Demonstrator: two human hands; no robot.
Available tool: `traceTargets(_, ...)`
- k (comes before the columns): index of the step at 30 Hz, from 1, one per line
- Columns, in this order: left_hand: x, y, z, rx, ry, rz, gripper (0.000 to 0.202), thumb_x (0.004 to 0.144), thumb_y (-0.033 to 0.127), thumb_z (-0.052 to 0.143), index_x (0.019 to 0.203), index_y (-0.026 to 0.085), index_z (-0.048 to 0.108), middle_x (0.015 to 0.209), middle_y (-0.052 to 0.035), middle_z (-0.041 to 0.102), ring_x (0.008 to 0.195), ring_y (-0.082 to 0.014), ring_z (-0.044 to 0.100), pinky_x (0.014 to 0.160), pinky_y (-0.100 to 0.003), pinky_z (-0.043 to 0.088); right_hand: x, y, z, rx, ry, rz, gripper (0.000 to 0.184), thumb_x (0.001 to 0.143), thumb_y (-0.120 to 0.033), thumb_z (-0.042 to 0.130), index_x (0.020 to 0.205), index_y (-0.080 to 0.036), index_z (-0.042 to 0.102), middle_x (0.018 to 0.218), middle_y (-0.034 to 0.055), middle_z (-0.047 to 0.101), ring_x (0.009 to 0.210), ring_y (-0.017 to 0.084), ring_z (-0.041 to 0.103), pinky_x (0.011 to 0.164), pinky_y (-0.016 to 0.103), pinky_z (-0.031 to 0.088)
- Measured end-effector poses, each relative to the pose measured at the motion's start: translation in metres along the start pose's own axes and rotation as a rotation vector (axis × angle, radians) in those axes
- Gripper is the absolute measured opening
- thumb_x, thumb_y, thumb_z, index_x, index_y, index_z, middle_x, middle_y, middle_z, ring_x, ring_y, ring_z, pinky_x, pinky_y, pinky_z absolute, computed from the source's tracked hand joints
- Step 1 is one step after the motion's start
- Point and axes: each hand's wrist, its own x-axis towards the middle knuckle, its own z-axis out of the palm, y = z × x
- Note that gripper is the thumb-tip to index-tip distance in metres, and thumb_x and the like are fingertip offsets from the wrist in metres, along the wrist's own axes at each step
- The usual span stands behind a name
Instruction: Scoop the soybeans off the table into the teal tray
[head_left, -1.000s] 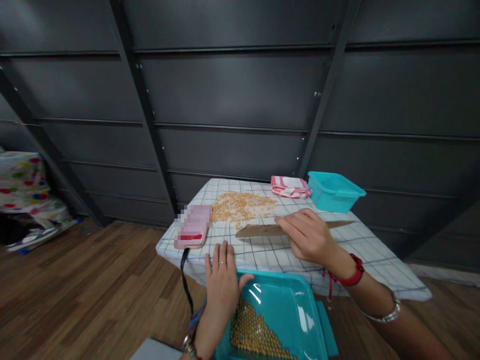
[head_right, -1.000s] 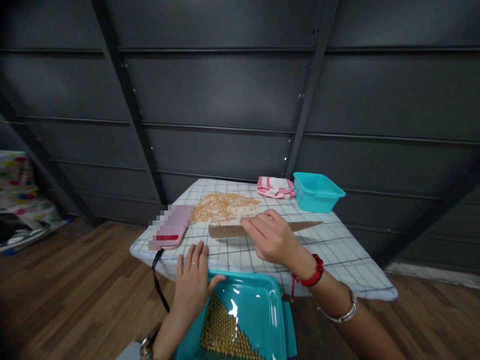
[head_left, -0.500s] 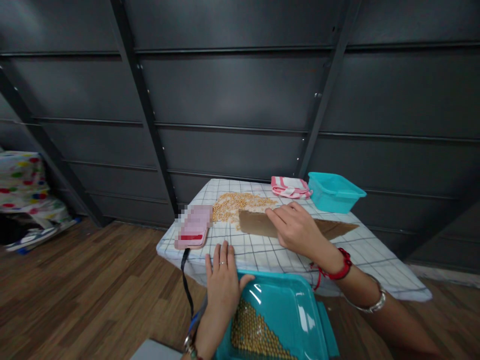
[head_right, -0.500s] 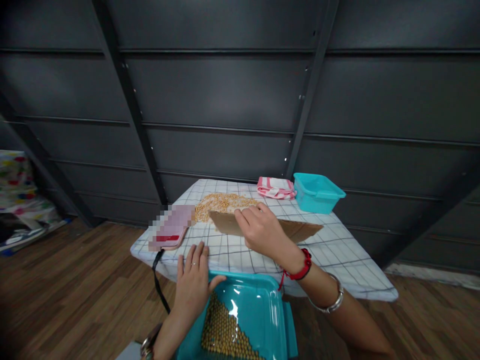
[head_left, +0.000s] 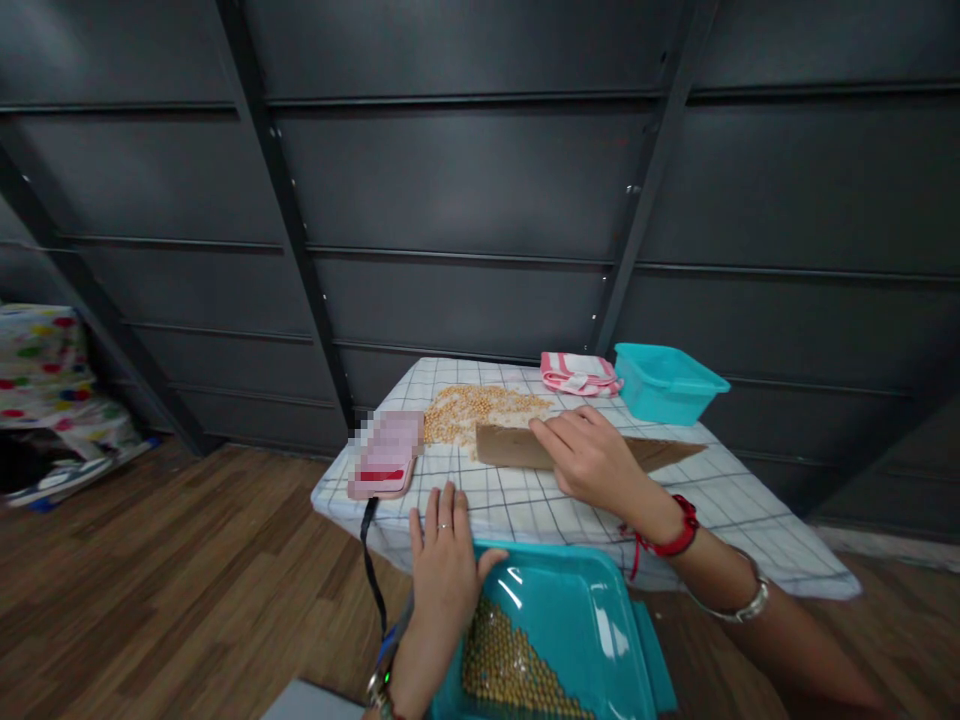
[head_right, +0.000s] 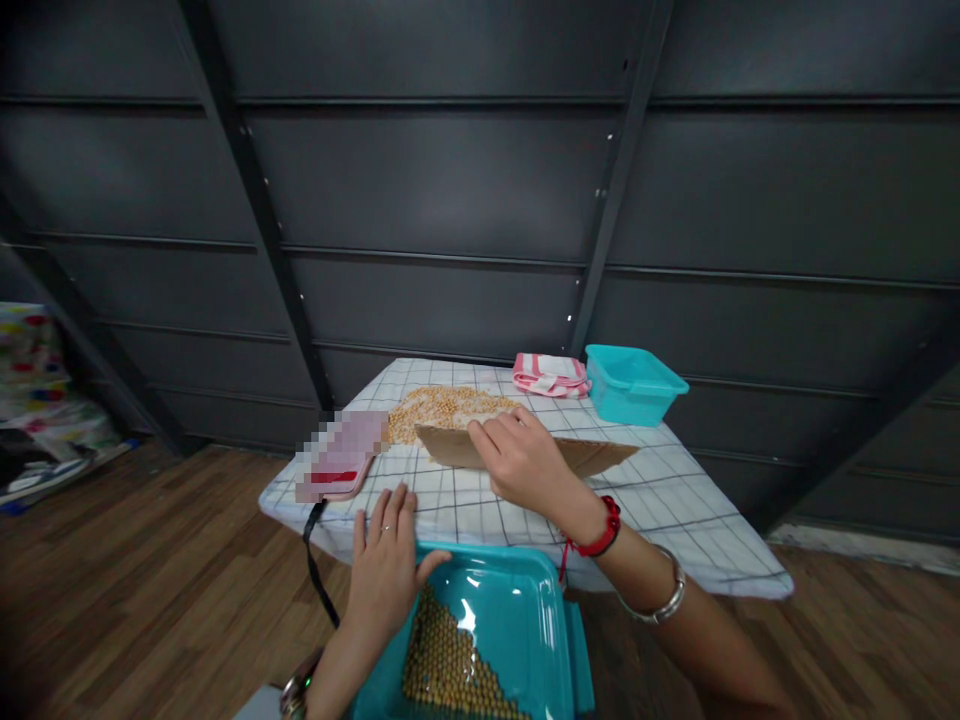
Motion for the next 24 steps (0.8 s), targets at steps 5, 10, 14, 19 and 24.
traceTargets(5,0.000,0.000,0.000,-0.004,0.013,-0.001,0.083,0.068,0.071,0.024,0.118,0.009,0.047,0.123,-0.0192,0.050,0.116,-0.0321,0.041,0.096,-0.052,0.028,-0.014,0.014,0.007,-0.038,0.032,0.022,0.033,0.071,-0.004,0.033,0.092,-0.006,0.058,0.068,0.0084,0.056,0.064,0.018,0.042,0.060,0.032,0.030)
traceTargets(10,0.001,-0.001,-0.003,0.000,0.024,0.004,0.081,0.069,0.070,0.025,0.116,0.009,0.049,0.122,-0.0182,0.051,0.114,-0.0319,0.043,0.094,-0.050,0.031,-0.023,0.013,0.000,0.009,0.072,-0.028,0.031,0.073,-0.003,0.034,0.092,-0.006,0.058,0.069,0.0080,0.058,0.065,0.017,0.043,0.061,0.032,0.033)
traceTargets(14,0.001,-0.001,-0.005,0.007,0.039,0.017,0.082,0.069,0.070,0.023,0.115,0.008,0.049,0.121,-0.0183,0.051,0.114,-0.0316,0.043,0.093,-0.050,0.033,-0.029,0.009,-0.003,0.030,0.072,-0.068,0.030,0.073,-0.002,0.034,0.091,-0.005,0.058,0.071,0.0086,0.059,0.064,0.017,0.043,0.061,0.032,0.033)
traceTargets(19,0.001,-0.001,-0.004,0.008,0.045,0.025,0.081,0.069,0.070,0.023,0.114,0.008,0.050,0.120,-0.0184,0.052,0.113,-0.0320,0.044,0.092,-0.050,0.034,-0.032,0.008,0.005,0.011,0.107,-0.085,0.029,0.074,-0.001,0.034,0.090,-0.006,0.058,0.069,0.0083,0.059,0.064,0.016,0.043,0.060,0.031,0.034)
traceTargets(24,0.001,-0.001,-0.003,0.001,0.035,0.019,0.080,0.070,0.070,0.025,0.115,0.009,0.049,0.121,-0.0179,0.051,0.114,-0.0318,0.043,0.093,-0.050,0.033,-0.034,0.013,0.015,-0.012,0.096,-0.066,0.029,0.075,-0.002,0.034,0.091,-0.007,0.057,0.070,0.0075,0.059,0.064,0.016,0.044,0.059,0.031,0.034)
